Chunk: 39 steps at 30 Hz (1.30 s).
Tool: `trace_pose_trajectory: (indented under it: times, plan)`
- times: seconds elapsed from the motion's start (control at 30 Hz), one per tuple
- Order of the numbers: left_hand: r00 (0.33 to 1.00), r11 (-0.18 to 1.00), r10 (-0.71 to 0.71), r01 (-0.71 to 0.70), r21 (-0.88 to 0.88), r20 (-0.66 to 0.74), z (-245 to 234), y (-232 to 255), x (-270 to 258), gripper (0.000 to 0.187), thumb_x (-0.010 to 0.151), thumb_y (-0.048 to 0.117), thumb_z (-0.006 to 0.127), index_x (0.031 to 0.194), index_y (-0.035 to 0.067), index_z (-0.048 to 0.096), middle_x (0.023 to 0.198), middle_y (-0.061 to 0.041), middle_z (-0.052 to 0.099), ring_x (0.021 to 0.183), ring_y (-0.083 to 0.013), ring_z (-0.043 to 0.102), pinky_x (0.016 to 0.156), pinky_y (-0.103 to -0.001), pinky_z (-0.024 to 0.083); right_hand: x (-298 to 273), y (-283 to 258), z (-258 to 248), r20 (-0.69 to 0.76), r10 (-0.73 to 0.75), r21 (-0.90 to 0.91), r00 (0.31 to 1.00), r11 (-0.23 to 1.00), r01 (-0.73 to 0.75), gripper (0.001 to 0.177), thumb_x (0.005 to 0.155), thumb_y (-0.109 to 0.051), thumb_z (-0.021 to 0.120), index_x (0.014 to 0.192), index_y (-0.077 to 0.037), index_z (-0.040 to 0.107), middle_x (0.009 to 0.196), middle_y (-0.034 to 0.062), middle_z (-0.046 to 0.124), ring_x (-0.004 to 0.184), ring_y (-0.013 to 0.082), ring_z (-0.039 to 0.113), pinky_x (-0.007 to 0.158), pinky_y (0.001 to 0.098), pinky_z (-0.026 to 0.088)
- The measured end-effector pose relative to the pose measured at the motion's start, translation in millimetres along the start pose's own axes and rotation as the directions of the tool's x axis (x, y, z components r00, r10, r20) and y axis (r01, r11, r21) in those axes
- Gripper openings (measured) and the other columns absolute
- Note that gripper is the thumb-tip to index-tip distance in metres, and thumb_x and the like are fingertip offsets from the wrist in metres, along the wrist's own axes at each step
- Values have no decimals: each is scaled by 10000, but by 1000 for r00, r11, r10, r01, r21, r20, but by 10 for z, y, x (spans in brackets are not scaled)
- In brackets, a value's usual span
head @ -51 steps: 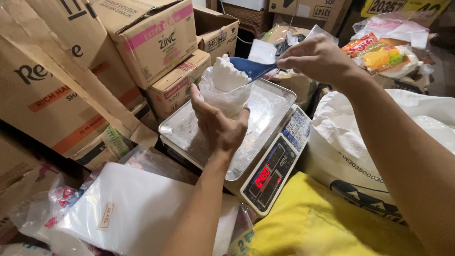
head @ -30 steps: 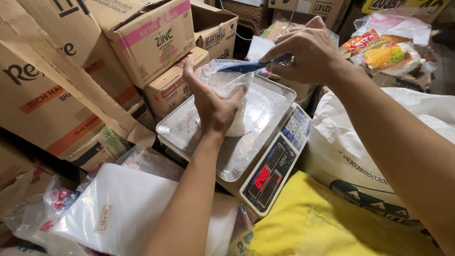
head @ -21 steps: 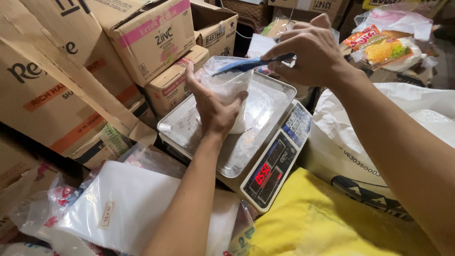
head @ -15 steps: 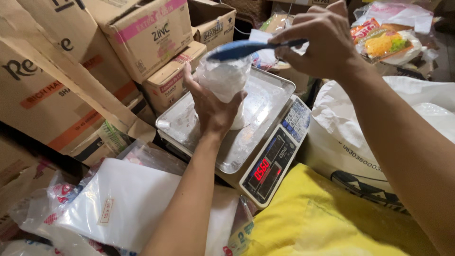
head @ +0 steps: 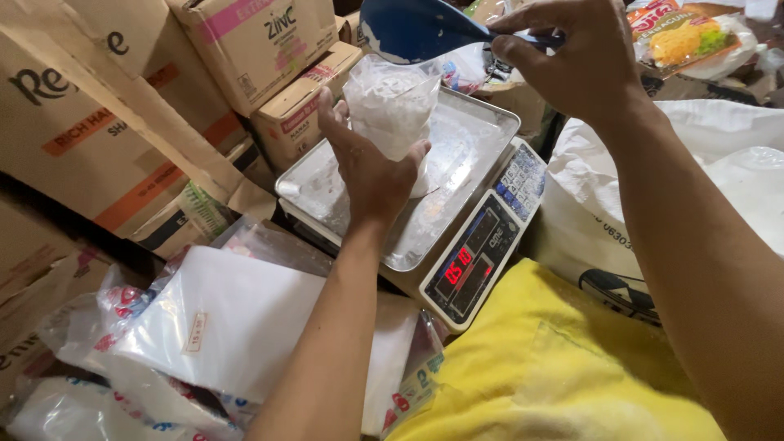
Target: The person scoops white powder from a large sack into small plastic bags using a blue scoop, places each bag on a digital scale to measure weight, ties the bags, and sets them aside. The process is repeated multiple times.
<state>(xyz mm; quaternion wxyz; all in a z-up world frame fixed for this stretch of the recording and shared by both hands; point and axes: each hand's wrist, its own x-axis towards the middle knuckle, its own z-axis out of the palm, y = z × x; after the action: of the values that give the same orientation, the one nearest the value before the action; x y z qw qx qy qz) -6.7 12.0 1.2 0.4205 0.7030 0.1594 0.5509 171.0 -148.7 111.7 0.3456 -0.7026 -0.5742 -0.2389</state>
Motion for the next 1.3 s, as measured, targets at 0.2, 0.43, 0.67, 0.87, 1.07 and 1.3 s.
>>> trace_pose_trajectory:
  times: [0.2, 0.43, 0.67, 0.87, 1.07, 1.3]
  plan:
    - [999, 1000, 26, -26, 16, 29, -43, 8, 42, 1217, 704, 114, 900, 1562, 14, 43, 1577, -327, 225, 1500, -487, 320, 1274, -526, 284, 4, 37, 28, -31, -70, 3, 997, 998, 70, 160, 1012, -156, 852, 1158, -102, 816, 1039, 81, 760, 915, 190, 703, 817, 318, 559]
    - [999, 998, 0, -2, 63, 41, -96, 40, 61, 1227, 690, 151, 910, 1557, 28, 51, 1550, -324, 248, 1480, -489, 331, 1253, -538, 308, 30, 1, 61, -62, -87, 6, 994, 996, 88, 178, 981, -128, 835, 1146, -70, 800, 1020, 112, 749, 924, 204, 710, 810, 322, 563]
    - [995, 990, 89, -92, 104, 36, -134, -36, 66, 1197, 715, 183, 927, 1559, 41, 90, 1543, -305, 295, 1460, -480, 375, 1266, -553, 329, 48, -20, 58, -18, -3, 71, 1000, 997, 4, 168, 1009, -174, 830, 1162, -110, 805, 1038, 83, 762, 944, 180, 729, 827, 312, 572]
    - [994, 995, 84, -87, 55, 63, -40, -222, 76, 1294, 794, 485, 874, 1613, -29, 15, 1610, -360, 247, 1516, -502, 340, 1280, -539, 338, 82, -188, -116, -51, -63, -194, 997, 980, 52, 168, 960, -229, 828, 1090, -121, 822, 1002, 73, 777, 876, 208, 721, 735, 348, 547]
    - [997, 975, -47, 32, 221, 63, 186, -254, 101, 1285, 792, 503, 851, 1562, -106, 23, 1604, -379, 218, 1531, -497, 255, 1294, -524, 205, 165, -436, -107, 22, 195, -342, 981, 923, -176, 193, 918, -380, 806, 1057, -247, 819, 839, 30, 753, 704, 199, 691, 640, 359, 492]
    - [991, 970, -103, 82, 231, 81, 256, -139, 144, 1257, 758, 295, 832, 1541, -124, -57, 1626, -377, 90, 1548, -483, 92, 1275, -532, 85, 119, -516, 150, 64, 223, -417, 973, 892, -177, 225, 903, -444, 826, 1065, -289, 841, 813, 3, 779, 620, 179, 668, 604, 357, 520]
